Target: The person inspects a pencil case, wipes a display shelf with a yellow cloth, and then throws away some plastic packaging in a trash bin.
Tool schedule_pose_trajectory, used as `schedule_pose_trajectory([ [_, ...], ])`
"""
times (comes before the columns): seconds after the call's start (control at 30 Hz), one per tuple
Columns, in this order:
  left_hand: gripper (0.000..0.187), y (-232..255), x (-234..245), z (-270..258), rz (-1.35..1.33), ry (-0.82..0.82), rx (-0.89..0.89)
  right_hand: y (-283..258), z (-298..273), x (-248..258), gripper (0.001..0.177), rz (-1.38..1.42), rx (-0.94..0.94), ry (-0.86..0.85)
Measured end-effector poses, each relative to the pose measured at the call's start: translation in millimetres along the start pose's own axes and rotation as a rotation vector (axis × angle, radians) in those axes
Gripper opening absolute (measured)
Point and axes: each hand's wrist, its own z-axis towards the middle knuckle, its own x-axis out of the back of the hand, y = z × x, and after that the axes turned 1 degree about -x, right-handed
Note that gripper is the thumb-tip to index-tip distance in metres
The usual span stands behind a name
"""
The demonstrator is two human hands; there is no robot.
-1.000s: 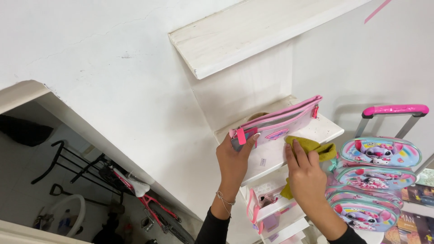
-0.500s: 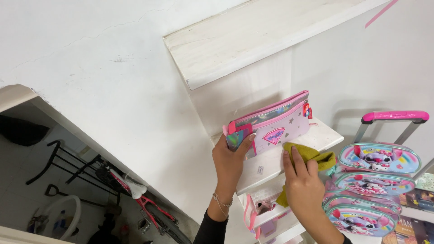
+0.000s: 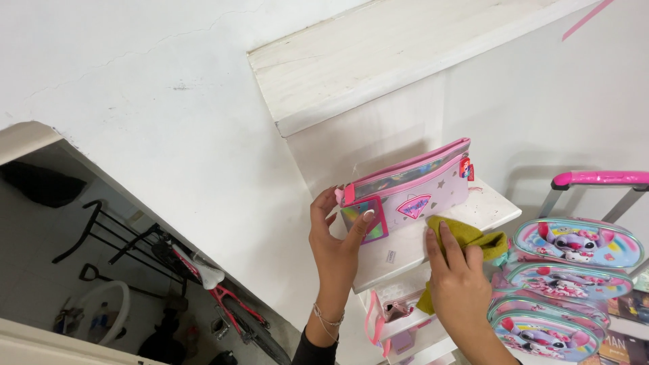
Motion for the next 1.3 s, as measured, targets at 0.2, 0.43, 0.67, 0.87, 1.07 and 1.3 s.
schedule_pose_trajectory([
  [0.2,0.059,5,7,-16,0.012,0.047,-0.066,1,-3,6,0.061,0.095,-0.061,-0.046],
  [0.43,0.050,0,-4,-67,0.002,0.268,-0.308,-26,-18,46,0.064,0.452,0.154,-0.129],
  [0.67,0.038,-38,-10,-104,0.086,0.337,-0.415,37,-4,28,0.077,0.437,-0.134,-0.343],
  [0.87,0.019,-42,-12,-126,0.203,0.266,-0.492,85,-18,15,0.052,0.168,-0.413,-0.230],
  [1.07,0.019,-44,-14,-135,0.449,0.197,-0.472,74,-58,17,0.052,0.345,-0.421,-0.396],
  [1.3,0.033,-58,-11,-118,0.680,0.230,-0.626,69,-49,38,0.067,0.477,-0.385,-0.422],
])
